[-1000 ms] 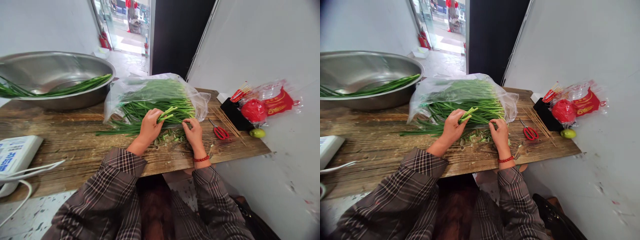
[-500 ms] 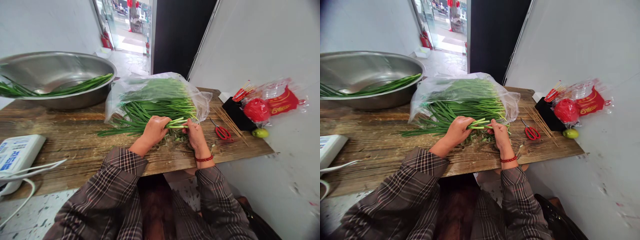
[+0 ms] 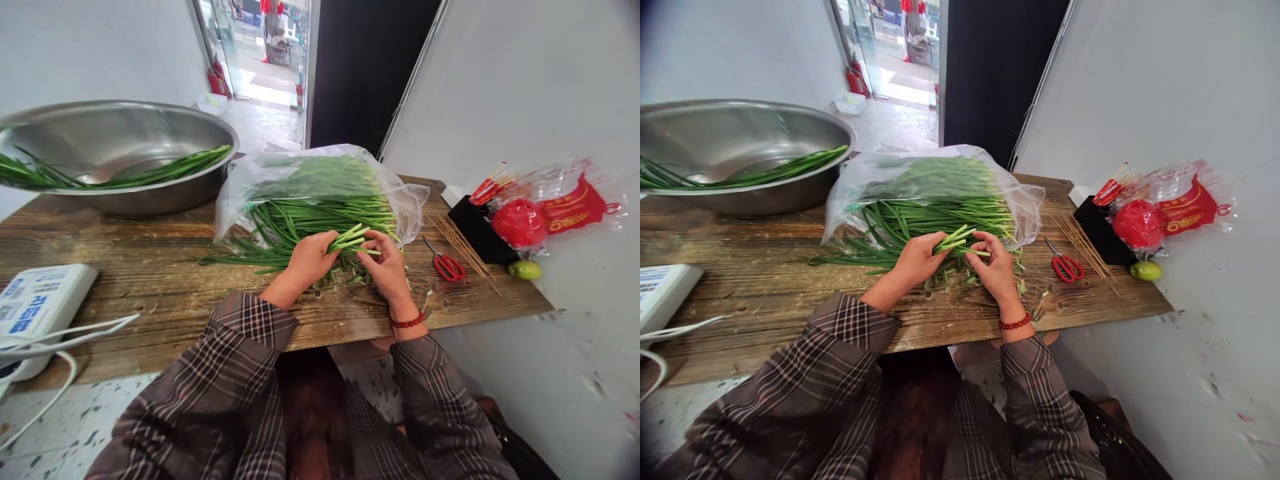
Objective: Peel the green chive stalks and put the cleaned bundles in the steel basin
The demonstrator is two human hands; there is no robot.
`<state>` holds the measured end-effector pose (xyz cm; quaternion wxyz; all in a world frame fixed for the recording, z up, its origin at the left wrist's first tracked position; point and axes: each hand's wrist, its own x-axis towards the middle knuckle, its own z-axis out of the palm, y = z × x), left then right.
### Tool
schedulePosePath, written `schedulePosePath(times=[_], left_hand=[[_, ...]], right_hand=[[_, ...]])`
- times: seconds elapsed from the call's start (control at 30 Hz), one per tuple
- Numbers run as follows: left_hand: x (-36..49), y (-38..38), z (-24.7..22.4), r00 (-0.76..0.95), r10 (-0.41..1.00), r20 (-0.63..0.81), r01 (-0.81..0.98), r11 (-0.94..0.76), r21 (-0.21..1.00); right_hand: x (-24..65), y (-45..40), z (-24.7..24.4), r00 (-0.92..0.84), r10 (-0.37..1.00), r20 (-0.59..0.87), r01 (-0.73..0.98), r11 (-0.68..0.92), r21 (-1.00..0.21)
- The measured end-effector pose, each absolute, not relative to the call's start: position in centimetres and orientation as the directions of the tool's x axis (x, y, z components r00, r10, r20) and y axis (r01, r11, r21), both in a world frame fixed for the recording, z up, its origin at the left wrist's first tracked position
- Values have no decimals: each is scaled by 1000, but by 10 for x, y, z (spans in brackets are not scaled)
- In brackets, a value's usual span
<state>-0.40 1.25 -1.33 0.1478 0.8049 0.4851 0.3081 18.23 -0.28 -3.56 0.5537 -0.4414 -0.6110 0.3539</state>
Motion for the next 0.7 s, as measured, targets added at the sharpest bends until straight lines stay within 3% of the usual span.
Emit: schedulePosePath(times=[0.13,0.4,0.6,0.7], left_hand=[[-4,12,-13,439,832,339,631,-554,544],[-3,10,-14,417,869,266,715,-494,495],[0,8,-17,417,873,252,757,-487,436],[0,9,-18,423,871,252,755,-492,433]], right_hand=[[183,-3,-36,-5,926,377,148,373,-916],[179,-3,-40,8,880,475,332,446,-831],[181,-1,-45,3,768,641,641,490,-591],[188,1,-45,-9,736,677,707,484,-516]])
